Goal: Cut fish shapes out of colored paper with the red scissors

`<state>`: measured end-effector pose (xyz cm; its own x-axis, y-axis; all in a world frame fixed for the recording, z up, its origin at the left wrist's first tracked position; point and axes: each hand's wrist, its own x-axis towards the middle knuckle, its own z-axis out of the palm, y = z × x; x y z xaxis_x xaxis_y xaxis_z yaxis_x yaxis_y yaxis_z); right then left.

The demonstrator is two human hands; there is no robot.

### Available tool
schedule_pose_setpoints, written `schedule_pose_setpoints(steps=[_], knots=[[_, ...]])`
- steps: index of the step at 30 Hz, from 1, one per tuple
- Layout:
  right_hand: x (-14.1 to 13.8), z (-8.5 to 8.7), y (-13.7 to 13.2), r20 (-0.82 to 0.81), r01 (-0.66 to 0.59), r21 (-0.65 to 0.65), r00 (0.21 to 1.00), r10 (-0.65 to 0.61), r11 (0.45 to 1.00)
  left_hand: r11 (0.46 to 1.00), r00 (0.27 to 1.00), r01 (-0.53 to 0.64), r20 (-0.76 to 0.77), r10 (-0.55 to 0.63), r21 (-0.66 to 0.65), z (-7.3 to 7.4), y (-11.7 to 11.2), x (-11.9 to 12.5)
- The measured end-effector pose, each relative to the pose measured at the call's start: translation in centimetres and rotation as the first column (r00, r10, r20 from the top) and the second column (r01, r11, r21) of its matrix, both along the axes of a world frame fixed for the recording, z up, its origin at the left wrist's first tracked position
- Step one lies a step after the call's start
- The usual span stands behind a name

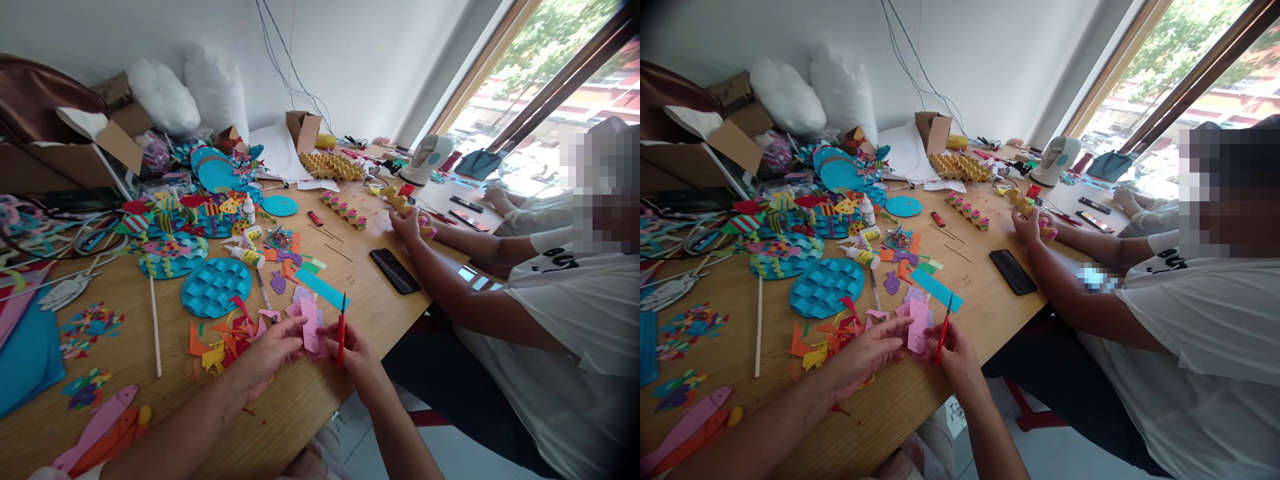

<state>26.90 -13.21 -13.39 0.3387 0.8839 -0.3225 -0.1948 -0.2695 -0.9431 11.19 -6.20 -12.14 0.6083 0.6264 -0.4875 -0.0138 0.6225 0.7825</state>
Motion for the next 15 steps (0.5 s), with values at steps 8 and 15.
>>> schedule_pose_setpoints(steps=[8,15], knots=[[0.3,0.3,-0.2,0.103,0.135,0.127,0.984,-0.148,0.983,0.997,0.999,-0.006,-0.043,0.009,0.075,0.2,0.1,-0.1],[-1.2,1.7,0.9,-0.046,0.091,0.163,0.995,-0.084,0.983,0.971,1.000,-0.025,0.008,0.024,0.237,2.7,-0.2,-1.7]])
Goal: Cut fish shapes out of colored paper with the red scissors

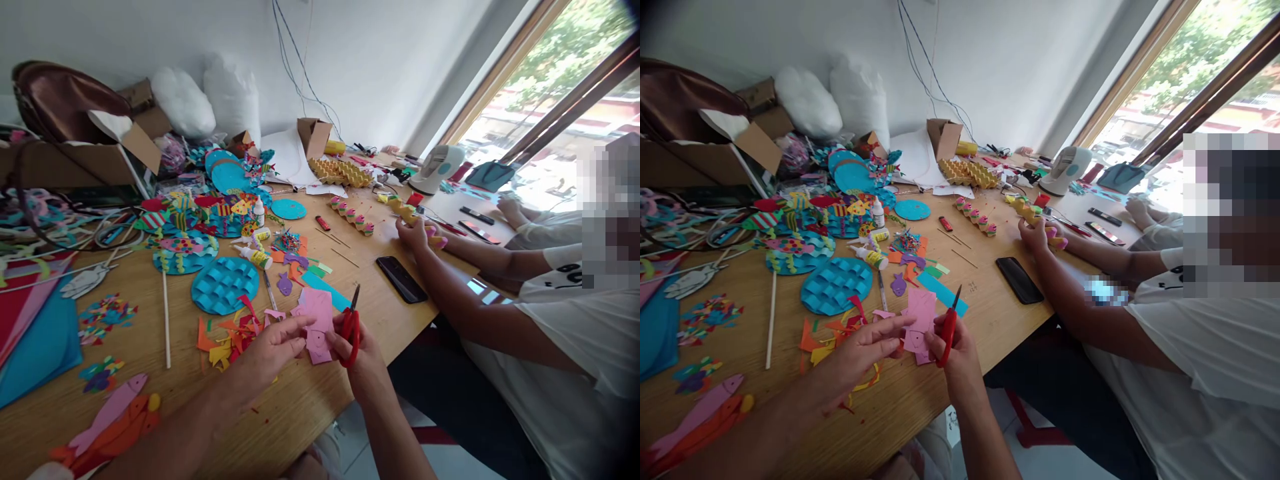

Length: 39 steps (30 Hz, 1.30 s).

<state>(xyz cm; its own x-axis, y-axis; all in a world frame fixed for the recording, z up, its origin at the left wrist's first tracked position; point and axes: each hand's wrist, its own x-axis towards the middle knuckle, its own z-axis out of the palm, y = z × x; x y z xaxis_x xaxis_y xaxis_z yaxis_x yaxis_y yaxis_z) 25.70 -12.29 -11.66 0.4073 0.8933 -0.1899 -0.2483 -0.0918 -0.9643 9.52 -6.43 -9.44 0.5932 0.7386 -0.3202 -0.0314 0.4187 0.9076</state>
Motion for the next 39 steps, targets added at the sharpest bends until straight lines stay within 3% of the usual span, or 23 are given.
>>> schedule_pose_setpoints(steps=[1,3,5,7,9,11,13,18,23,28,32,36,39], knots=[[-0.1,0.2,0.2,-0.006,0.001,0.012,1.000,-0.001,1.000,0.999,0.999,-0.032,0.005,0.032,0.027,0.5,0.4,-0.6],[0.0,0.7,0.6,0.013,0.019,0.033,1.000,-0.020,0.999,0.970,0.977,-0.214,0.035,0.211,0.118,2.0,1.6,-2.5],[0.2,1.1,0.8,0.048,0.044,0.048,0.998,-0.046,0.998,0.885,0.911,-0.413,0.108,0.399,0.214,4.2,3.0,-5.1],[0.2,1.3,0.9,0.075,0.037,0.054,0.996,-0.041,0.998,0.771,0.794,-0.601,0.267,0.547,0.210,6.7,3.9,-7.9],[0.0,1.2,1.0,0.107,0.009,0.032,0.994,-0.012,0.999,0.662,0.705,-0.703,0.378,0.600,0.261,9.0,4.1,-10.2],[-0.4,1.0,1.1,0.142,-0.032,-0.001,0.989,0.032,0.999,0.633,0.688,-0.721,0.402,0.605,0.281,10.6,3.7,-11.8],[-0.9,0.9,1.3,0.161,-0.074,-0.011,0.984,0.074,0.997,0.611,0.672,-0.735,0.435,0.600,0.293,11.4,3.2,-12.5],[-1.4,1.2,2.0,0.227,-0.180,-0.014,0.958,0.178,0.984,0.671,0.709,-0.695,0.405,0.578,0.259,10.4,2.9,-11.9],[-0.5,0.0,2.4,0.485,-0.310,-0.133,0.808,0.334,0.941,0.705,0.723,-0.672,0.406,0.559,0.225,9.6,3.1,-10.9],[1.0,-2.0,2.2,0.714,-0.247,-0.211,0.622,0.322,0.946,0.737,0.750,-0.639,0.387,0.536,0.218,9.2,3.2,-9.6],[2.1,-2.1,1.7,0.868,-0.105,-0.301,0.381,0.318,0.948,0.799,0.790,-0.583,0.334,0.514,0.149,8.0,3.4,-8.1],[3.4,-2.2,1.2,0.887,0.016,-0.411,0.235,0.396,0.911,0.833,0.804,-0.550,0.306,0.510,0.057,6.9,3.7,-7.4],[3.8,-2.5,1.0,0.860,0.028,-0.497,0.148,0.488,0.867,0.837,0.798,-0.546,0.297,0.524,-0.009,6.6,3.8,-7.2]])
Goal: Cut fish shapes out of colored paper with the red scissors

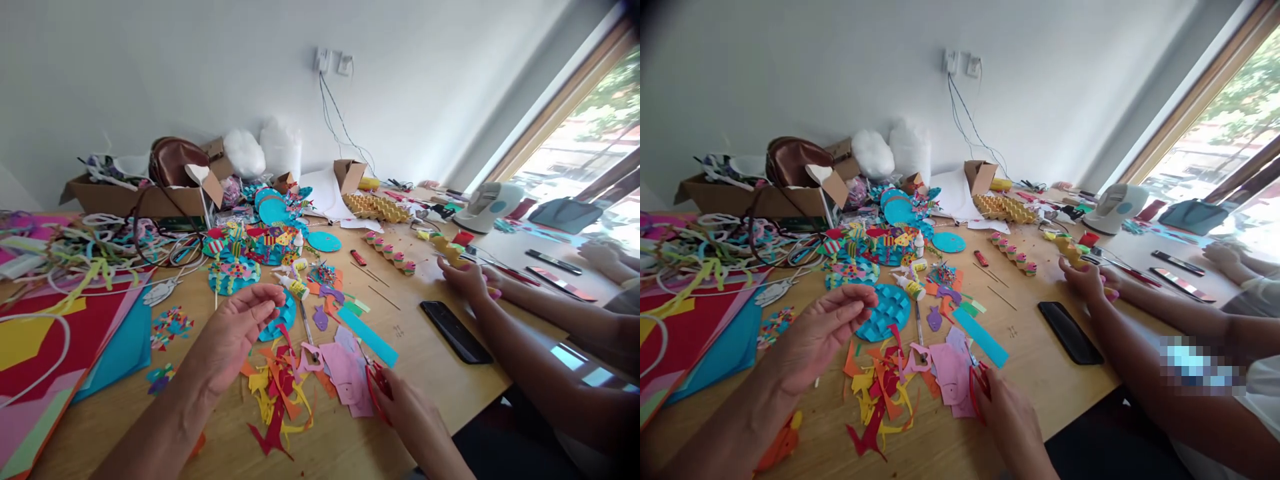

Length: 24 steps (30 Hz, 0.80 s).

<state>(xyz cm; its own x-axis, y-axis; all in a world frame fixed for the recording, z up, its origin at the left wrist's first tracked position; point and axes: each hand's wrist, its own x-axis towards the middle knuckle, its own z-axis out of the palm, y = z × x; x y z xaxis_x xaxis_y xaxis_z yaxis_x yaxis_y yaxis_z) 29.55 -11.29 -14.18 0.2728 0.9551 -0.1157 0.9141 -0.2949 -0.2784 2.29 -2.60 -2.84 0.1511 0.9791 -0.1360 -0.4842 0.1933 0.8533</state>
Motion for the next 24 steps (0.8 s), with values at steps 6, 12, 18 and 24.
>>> schedule_pose_setpoints(steps=[6,12,18,24], knots=[[-0.6,0.5,0.0,0.064,-0.061,-0.170,0.995,0.073,0.984,0.996,0.996,-0.022,0.089,0.030,-0.091,0.2,-0.2,0.1],[-0.6,2.5,0.5,0.056,-0.137,-0.104,0.988,0.143,0.985,0.992,0.995,0.001,0.097,0.012,-0.130,0.5,-0.8,0.1],[-5.8,7.8,2.3,-0.655,-0.041,0.378,0.694,0.299,0.925,0.998,0.995,0.051,-0.083,-0.048,0.034,0.0,-1.9,0.7],[-11.2,10.2,5.2,-0.953,-0.001,0.296,0.062,0.295,0.955,0.944,0.911,0.095,-0.409,0.045,0.316,-1.6,-2.1,0.4]])
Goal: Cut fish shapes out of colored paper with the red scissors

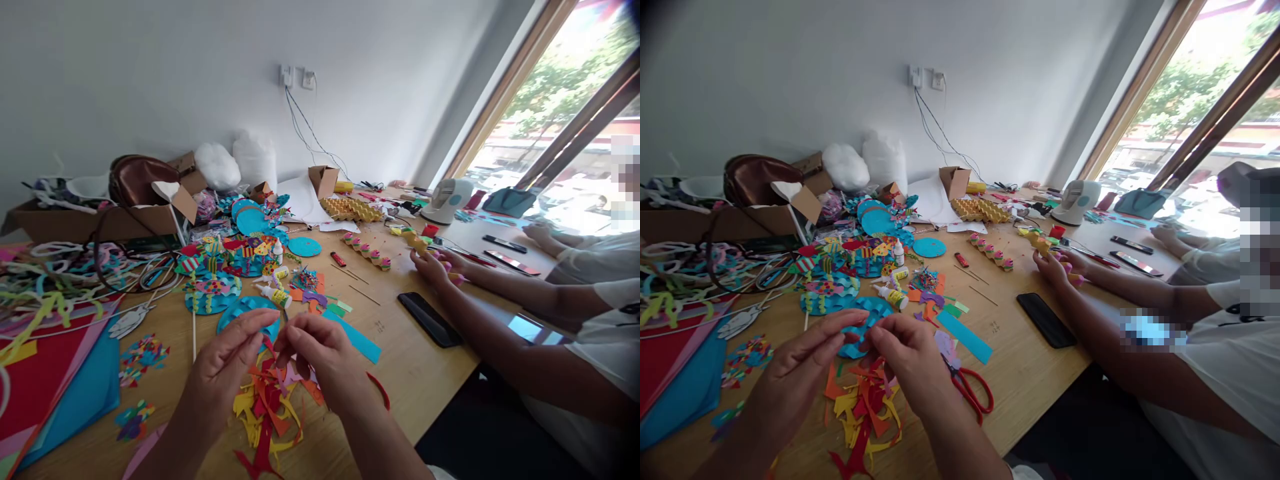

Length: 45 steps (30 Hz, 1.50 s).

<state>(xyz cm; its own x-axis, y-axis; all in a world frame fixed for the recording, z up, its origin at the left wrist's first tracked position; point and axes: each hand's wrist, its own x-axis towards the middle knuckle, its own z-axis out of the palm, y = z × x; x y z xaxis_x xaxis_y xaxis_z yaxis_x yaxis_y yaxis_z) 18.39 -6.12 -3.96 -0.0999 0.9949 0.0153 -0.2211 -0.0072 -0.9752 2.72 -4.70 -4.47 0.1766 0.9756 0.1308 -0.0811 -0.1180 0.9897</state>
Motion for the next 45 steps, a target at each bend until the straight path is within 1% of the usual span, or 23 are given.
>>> schedule_pose_setpoints(steps=[2,5,9,12,18,21,23,27,30,32,34,37,39,41,45], knots=[[-0.6,-0.1,0.6,-0.102,0.000,0.004,0.995,0.000,1.000,0.998,0.999,-0.010,-0.039,0.012,0.054,-0.2,0.2,-0.1],[-1.0,-0.3,1.0,-0.201,-0.015,-0.002,0.980,0.014,1.000,0.992,0.995,-0.028,-0.087,0.039,0.122,0.0,0.3,0.1],[-1.2,-0.2,1.2,-0.258,-0.027,-0.023,0.966,0.020,0.999,0.978,0.987,-0.055,-0.135,0.083,0.200,0.5,0.3,0.3],[-1.3,-0.3,1.5,-0.299,-0.031,-0.029,0.954,0.021,0.999,0.963,0.981,-0.071,-0.158,0.114,0.259,0.6,0.4,0.3],[-1.6,-0.5,2.0,-0.316,-0.048,-0.038,0.948,0.033,0.998,0.916,0.979,-0.042,-0.165,0.117,0.400,-0.3,0.9,-0.1],[-1.8,-0.4,2.1,-0.359,-0.030,-0.052,0.933,0.010,0.998,0.915,0.984,-0.043,-0.141,0.108,0.402,-0.8,1.0,0.0],[-1.9,-0.4,2.2,-0.382,-0.024,-0.055,0.924,0.002,0.998,0.936,0.991,-0.048,-0.098,0.087,0.350,-1.2,1.0,0.0],[-1.9,-0.5,2.3,-0.395,-0.017,-0.041,0.919,0.000,0.999,0.981,0.999,-0.041,0.027,0.037,0.189,-1.8,1.0,0.2],[-2.0,-0.7,2.5,-0.387,-0.002,-0.036,0.922,-0.012,0.999,0.996,0.991,-0.045,0.125,0.035,0.076,-1.8,1.0,0.5],[-2.1,-0.7,2.5,-0.384,0.021,-0.031,0.923,-0.031,0.999,0.999,0.977,-0.035,0.209,0.040,-0.027,-1.5,1.0,0.8],[-2.3,-0.7,2.6,-0.380,0.053,-0.021,0.923,-0.057,0.998,0.988,0.949,-0.002,0.310,0.050,-0.153,-1.1,0.8,1.0],[-2.7,-0.9,2.7,-0.374,0.097,-0.006,0.923,-0.092,0.995,0.949,0.902,0.089,0.429,0.052,-0.304,-0.3,0.7,1.3],[-2.9,-1.2,2.8,-0.370,0.109,0.001,0.924,-0.101,0.994,0.927,0.883,0.131,0.466,0.052,-0.352,0.1,0.7,1.3],[-3.0,-1.5,2.7,-0.364,0.095,0.011,0.928,-0.084,0.995,0.912,0.874,0.148,0.482,0.059,-0.382,0.3,0.7,1.4],[-2.8,-1.7,2.5,-0.360,0.035,0.015,0.933,-0.027,0.999,0.899,0.876,0.159,0.478,0.062,-0.408,0.3,0.8,1.4]])
